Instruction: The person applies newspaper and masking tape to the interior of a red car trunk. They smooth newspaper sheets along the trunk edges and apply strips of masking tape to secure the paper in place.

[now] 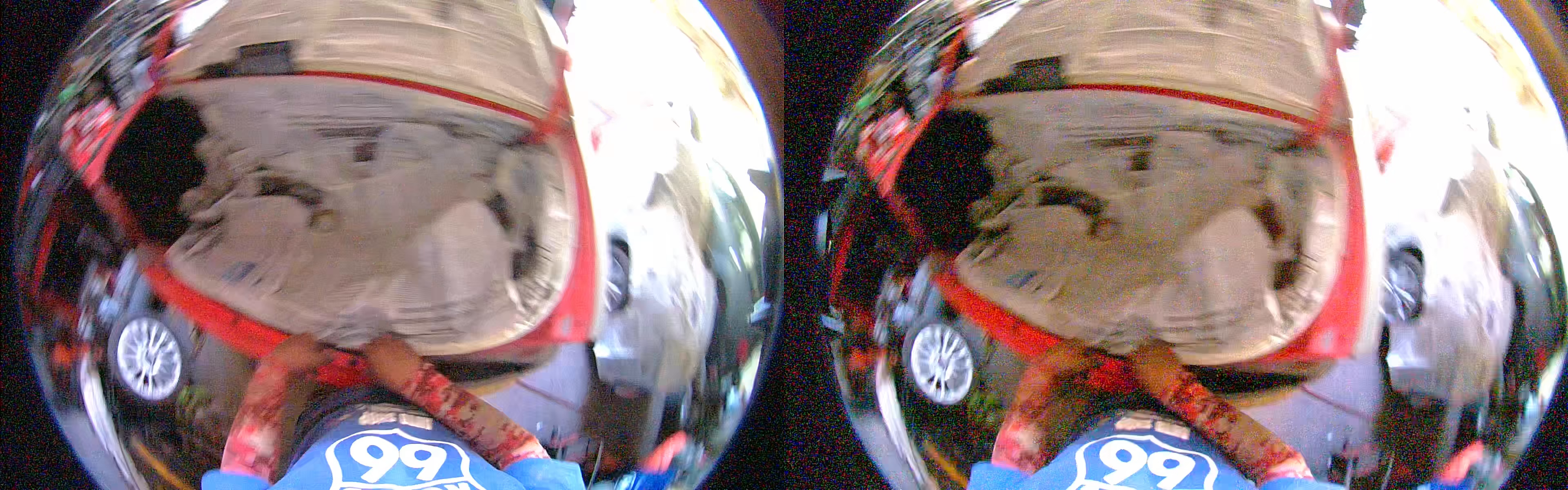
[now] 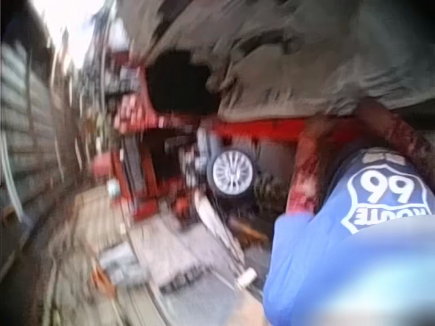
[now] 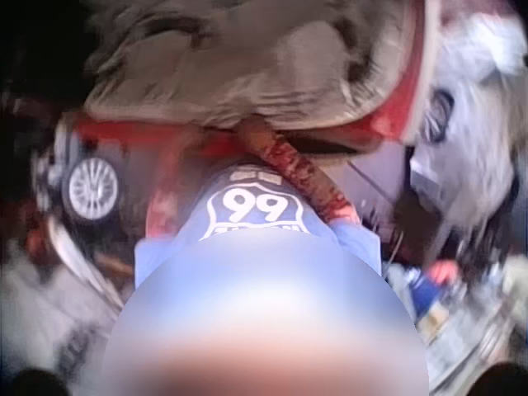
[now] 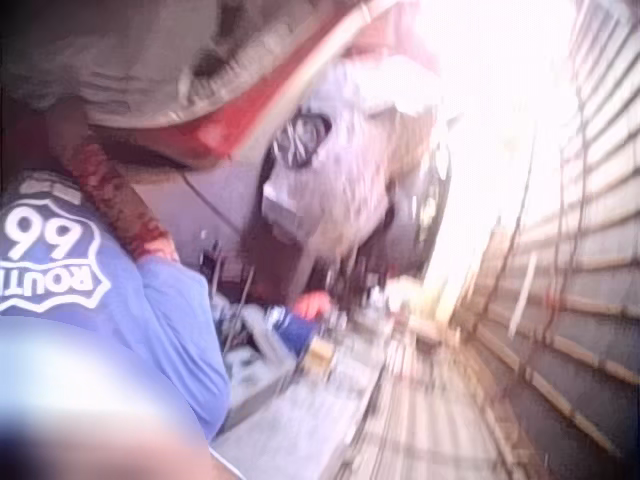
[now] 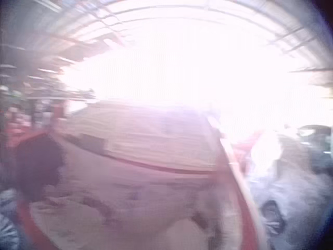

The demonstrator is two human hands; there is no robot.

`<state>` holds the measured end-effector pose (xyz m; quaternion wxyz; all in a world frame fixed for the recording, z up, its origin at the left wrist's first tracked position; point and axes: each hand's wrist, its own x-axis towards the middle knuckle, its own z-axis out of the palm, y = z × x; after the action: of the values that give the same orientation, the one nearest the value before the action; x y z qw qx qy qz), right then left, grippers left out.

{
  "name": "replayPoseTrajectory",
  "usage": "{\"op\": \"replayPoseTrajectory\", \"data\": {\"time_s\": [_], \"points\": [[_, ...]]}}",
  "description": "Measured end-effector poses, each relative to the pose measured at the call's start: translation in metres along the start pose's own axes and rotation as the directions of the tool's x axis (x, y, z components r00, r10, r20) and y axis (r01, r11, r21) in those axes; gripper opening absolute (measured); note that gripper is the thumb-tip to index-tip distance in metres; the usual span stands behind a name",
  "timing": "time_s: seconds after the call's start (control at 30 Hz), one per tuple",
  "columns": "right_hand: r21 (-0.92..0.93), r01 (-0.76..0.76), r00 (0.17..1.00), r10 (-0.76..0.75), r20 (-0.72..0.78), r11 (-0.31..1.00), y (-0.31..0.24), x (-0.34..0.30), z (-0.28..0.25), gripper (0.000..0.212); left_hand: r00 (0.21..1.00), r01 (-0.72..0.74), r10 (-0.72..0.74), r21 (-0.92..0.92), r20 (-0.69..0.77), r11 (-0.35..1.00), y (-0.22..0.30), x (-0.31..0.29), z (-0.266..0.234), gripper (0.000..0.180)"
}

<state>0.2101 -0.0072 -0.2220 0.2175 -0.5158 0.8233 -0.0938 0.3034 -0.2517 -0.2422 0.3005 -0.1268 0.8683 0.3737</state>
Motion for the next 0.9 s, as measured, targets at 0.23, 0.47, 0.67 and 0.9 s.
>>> {"op": "replayPoseTrajectory", "data": {"time_s": [0.23,0.47,0.67,0.9], "points": [[0.273,-0.103,0.967,0.16,-0.197,0.957,-0.059,-0.043,-0.07,0.04,0.95,-0.151,0.283,-0.598,0.133,0.787,0.047,-0.074,-0.073,0.068],[0.191,-0.333,0.713,0.379,-0.589,0.923,-0.067,-0.064,-0.161,0.04,0.876,-0.397,0.481,-0.602,-0.023,0.693,0.076,-0.049,-0.097,0.053],[-0.193,-0.897,0.424,0.653,-0.628,0.397,0.019,-0.042,-0.237,0.037,0.825,-0.436,0.565,-0.668,-0.028,0.603,0.066,-0.019,-0.11,0.048],[-0.194,-0.953,0.296,0.845,-0.445,0.231,0.061,-0.048,-0.254,0.021,0.775,-0.461,0.631,-0.705,-0.024,0.54,0.061,0.014,-0.129,0.05]]}}
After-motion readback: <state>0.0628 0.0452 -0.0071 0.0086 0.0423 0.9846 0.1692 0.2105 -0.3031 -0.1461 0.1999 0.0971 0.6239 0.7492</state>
